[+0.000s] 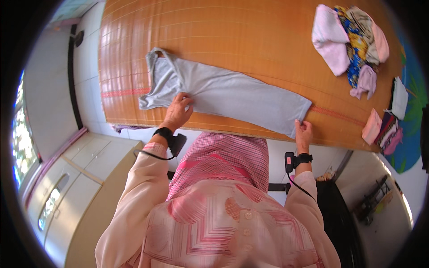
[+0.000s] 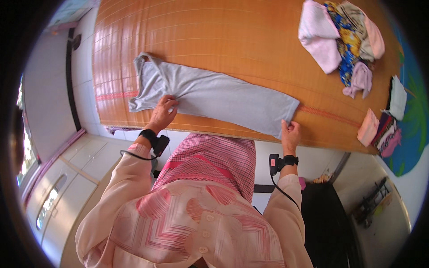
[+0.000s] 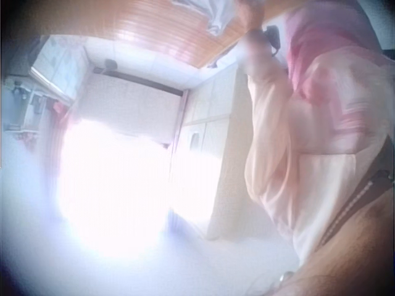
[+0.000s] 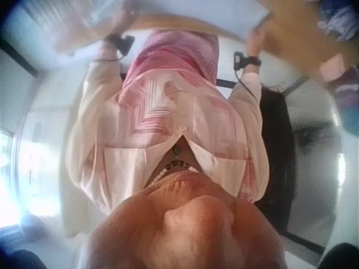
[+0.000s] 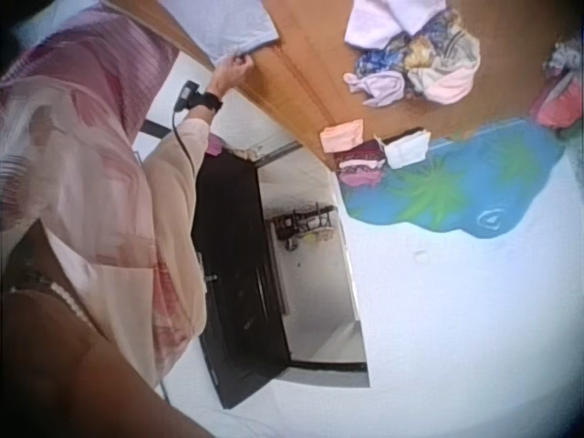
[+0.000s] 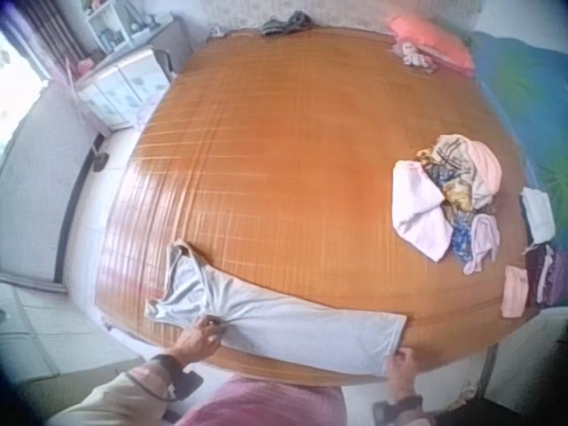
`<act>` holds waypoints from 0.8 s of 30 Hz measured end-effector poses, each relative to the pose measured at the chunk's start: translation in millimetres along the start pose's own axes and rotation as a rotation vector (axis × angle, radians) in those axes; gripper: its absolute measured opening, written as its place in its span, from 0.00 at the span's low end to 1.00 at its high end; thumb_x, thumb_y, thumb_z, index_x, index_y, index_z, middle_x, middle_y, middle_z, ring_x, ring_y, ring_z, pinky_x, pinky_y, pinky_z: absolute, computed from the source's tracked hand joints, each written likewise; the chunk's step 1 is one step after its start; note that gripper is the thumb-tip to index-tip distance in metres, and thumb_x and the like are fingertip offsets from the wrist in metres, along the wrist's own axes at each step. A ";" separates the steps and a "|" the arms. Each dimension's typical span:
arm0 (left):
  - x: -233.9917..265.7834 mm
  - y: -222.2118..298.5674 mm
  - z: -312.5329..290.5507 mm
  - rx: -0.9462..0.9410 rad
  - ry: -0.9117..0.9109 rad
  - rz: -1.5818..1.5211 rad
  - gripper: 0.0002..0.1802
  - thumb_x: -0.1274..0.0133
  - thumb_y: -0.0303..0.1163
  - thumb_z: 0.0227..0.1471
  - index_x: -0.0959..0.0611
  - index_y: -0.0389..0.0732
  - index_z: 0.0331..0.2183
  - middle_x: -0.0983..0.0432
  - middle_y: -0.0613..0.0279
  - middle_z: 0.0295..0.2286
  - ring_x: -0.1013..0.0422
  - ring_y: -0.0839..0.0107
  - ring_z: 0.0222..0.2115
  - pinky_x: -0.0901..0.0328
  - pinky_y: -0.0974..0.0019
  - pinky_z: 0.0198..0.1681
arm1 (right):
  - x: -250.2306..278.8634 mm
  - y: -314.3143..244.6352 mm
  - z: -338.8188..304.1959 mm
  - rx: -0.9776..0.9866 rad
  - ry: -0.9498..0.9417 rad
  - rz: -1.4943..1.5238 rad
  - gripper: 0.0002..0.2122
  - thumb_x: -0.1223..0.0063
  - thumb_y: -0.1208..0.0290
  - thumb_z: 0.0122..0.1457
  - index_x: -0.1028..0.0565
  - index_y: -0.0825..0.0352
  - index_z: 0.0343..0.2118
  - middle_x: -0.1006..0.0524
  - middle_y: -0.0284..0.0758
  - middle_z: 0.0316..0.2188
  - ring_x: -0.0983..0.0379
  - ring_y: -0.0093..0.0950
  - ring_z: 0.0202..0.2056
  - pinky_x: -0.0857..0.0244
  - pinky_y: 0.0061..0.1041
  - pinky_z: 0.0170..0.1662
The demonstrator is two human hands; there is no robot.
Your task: The person picks up and folds a pink shirt, a grey tank top, a pink towel, and a peach-colored shirt on a bed, placing them in a stack.
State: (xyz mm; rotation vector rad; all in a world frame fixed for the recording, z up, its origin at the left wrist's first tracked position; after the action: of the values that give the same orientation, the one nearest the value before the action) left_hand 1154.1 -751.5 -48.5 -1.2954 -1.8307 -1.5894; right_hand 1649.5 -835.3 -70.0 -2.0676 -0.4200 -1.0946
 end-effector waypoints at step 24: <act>-26.0 33.2 -56.5 0.366 0.340 -0.446 0.11 0.53 0.22 0.43 0.22 0.37 0.33 0.29 0.53 0.30 0.29 0.61 0.30 0.33 0.65 0.35 | 53.2 -141.0 13.9 -0.046 -0.703 0.820 0.16 0.47 0.73 0.54 0.32 0.71 0.45 0.28 0.35 0.42 0.31 0.25 0.42 0.38 0.24 0.47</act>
State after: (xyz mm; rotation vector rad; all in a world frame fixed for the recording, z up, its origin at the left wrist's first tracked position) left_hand 1179.2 -815.8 -34.3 -0.4464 -2.1412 -1.4633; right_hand 1605.9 -733.7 33.4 -2.2803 0.1479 0.1149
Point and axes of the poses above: each hand's wrist, its own z-axis towards the middle knuckle, its own x-axis out of the back of the hand, y = z × x, the point moved 10 cm from there along z, towards the middle knuckle
